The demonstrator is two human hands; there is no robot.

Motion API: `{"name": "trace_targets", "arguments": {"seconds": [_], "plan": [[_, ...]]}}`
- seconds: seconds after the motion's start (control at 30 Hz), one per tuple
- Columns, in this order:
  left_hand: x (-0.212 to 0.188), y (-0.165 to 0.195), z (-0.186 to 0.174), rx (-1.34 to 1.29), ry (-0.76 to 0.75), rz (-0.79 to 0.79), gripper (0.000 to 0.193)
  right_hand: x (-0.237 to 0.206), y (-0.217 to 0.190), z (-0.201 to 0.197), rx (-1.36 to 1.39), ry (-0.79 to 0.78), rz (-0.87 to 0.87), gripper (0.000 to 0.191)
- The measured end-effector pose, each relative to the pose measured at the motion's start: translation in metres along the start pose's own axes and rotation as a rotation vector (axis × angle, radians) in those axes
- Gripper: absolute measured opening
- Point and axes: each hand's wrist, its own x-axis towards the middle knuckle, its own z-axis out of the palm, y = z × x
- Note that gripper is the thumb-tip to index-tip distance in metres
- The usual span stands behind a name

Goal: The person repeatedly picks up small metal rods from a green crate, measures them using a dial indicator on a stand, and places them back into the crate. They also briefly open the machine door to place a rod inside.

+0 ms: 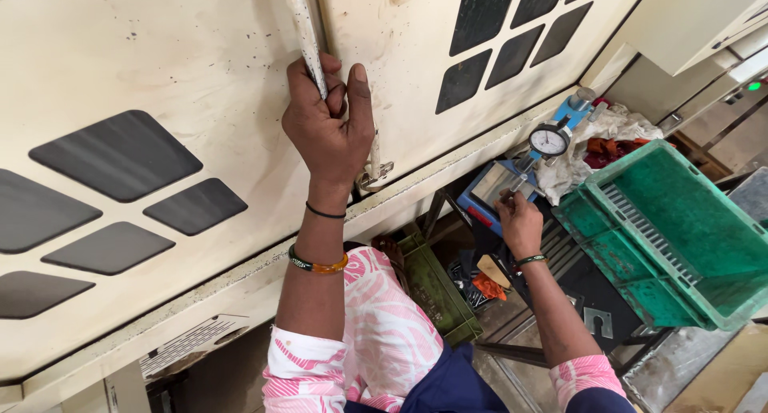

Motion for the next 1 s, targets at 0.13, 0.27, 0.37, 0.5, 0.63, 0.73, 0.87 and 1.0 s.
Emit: {"name": "trace_targets", "arguments": {"seconds": [0.13, 0.27, 0.37, 0.5, 0.63, 0.73, 0.87, 1.0], "plan": [[-0.001, 0.000, -0.001, -0.013, -0.008, 0.005, 0.025, 0.000, 0.000, 0.002, 0.027, -0.004, 0.032, 0.021], [-0.002, 0.000, -0.001, -0.010, -0.013, -0.011, 0.024, 0.001, 0.002, 0.004, 0.057, -0.005, 0.049, 0.020], [-0.001, -0.001, -0.001, -0.001, -0.008, -0.003, 0.024, 0.004, 0.005, 0.006, 0.083, 0.022, 0.034, 0.021], [-0.001, -0.001, -0.002, -0.002, -0.009, 0.004, 0.024, 0.009, 0.011, 0.008, 0.084, 0.037, 0.041, 0.021], [-0.001, -0.002, -0.003, 0.013, -0.004, -0.004, 0.024, 0.015, 0.018, 0.010, 0.047, 0.035, 0.046, 0.021], [-0.002, -0.002, -0.003, 0.000, 0.005, 0.014, 0.025, 0.018, 0.023, 0.013, 0.042, 0.043, 0.031, 0.020], [-0.002, -0.003, -0.003, 0.007, 0.005, 0.004, 0.025, 0.020, 0.030, 0.017, 0.011, 0.063, 0.010, 0.021], [-0.003, -0.003, -0.004, 0.002, 0.006, 0.006, 0.025, 0.022, 0.037, 0.021, -0.012, 0.051, 0.007, 0.021]]}}
